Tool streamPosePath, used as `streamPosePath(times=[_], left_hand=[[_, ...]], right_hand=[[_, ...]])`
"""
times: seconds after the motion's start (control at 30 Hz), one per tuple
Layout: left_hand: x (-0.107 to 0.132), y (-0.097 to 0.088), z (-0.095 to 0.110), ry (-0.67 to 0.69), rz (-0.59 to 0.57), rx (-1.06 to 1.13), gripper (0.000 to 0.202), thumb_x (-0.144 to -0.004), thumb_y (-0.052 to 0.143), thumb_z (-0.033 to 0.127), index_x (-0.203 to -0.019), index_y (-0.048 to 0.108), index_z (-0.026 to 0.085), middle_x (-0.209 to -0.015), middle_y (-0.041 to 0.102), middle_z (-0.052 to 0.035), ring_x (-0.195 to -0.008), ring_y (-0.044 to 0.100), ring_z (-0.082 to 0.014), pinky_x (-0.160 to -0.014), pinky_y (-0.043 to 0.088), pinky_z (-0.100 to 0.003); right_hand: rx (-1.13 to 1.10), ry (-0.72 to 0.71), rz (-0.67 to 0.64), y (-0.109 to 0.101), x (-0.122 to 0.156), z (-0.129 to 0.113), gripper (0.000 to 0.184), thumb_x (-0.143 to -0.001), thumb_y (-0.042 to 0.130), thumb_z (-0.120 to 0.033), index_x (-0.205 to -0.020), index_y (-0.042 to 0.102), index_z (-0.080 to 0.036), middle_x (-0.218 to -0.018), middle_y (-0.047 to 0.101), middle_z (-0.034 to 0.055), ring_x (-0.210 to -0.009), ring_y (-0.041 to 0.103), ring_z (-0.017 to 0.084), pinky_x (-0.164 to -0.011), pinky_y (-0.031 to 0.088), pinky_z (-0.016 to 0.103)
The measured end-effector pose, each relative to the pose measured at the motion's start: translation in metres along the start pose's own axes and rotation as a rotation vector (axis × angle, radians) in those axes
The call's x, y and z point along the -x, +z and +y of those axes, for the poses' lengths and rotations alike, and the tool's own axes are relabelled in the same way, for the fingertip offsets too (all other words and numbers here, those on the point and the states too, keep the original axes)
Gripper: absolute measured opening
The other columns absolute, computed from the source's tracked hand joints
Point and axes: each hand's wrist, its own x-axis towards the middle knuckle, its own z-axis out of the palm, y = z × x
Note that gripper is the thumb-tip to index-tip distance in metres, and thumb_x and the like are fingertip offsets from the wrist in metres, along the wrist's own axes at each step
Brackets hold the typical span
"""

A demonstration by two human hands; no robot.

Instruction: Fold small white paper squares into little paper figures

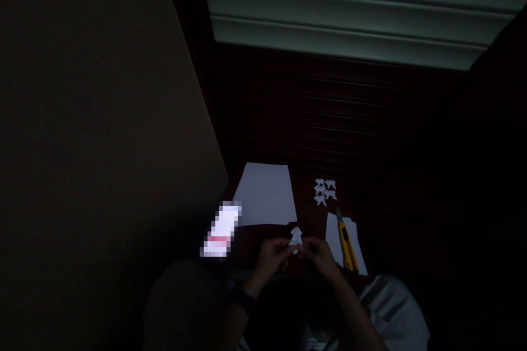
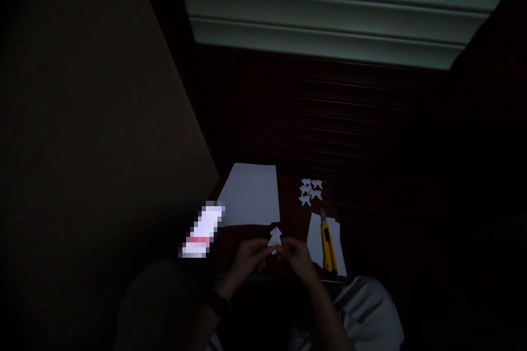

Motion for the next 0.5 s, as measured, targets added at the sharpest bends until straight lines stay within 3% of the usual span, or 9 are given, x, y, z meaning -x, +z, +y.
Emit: streamPosePath(times=[0.23,0.5], left_hand=[[0.001,-0.004,0.001,-0.028,0.006,0.06,0.037,-0.068,0.062,0.042,-0.087,0.06,0.01,-0.069,0.063,-0.0058,-0.037,0.048,-0.0072,-0.032,0.034,-0.017],[0.001,-0.008,0.011,-0.078,-0.094,0.062,0.036,-0.066,0.063,0.043,-0.082,0.06,0.011,-0.064,0.062,-0.004,-0.04,0.052,-0.0092,-0.035,0.037,-0.018]], right_hand=[[0.024,0.028,-0.033,-0.001,0.002,-0.002,0.03,-0.064,0.069,-0.039,-0.08,0.067,-0.014,-0.063,0.062,0.0024,-0.055,0.055,0.014,-0.049,0.043,0.024],[-0.019,0.05,-0.036,-0.003,0.001,-0.001,0.028,-0.064,0.07,-0.033,-0.085,0.067,-0.014,-0.062,0.062,0.0026,-0.052,0.053,0.012,-0.044,0.04,0.021]])
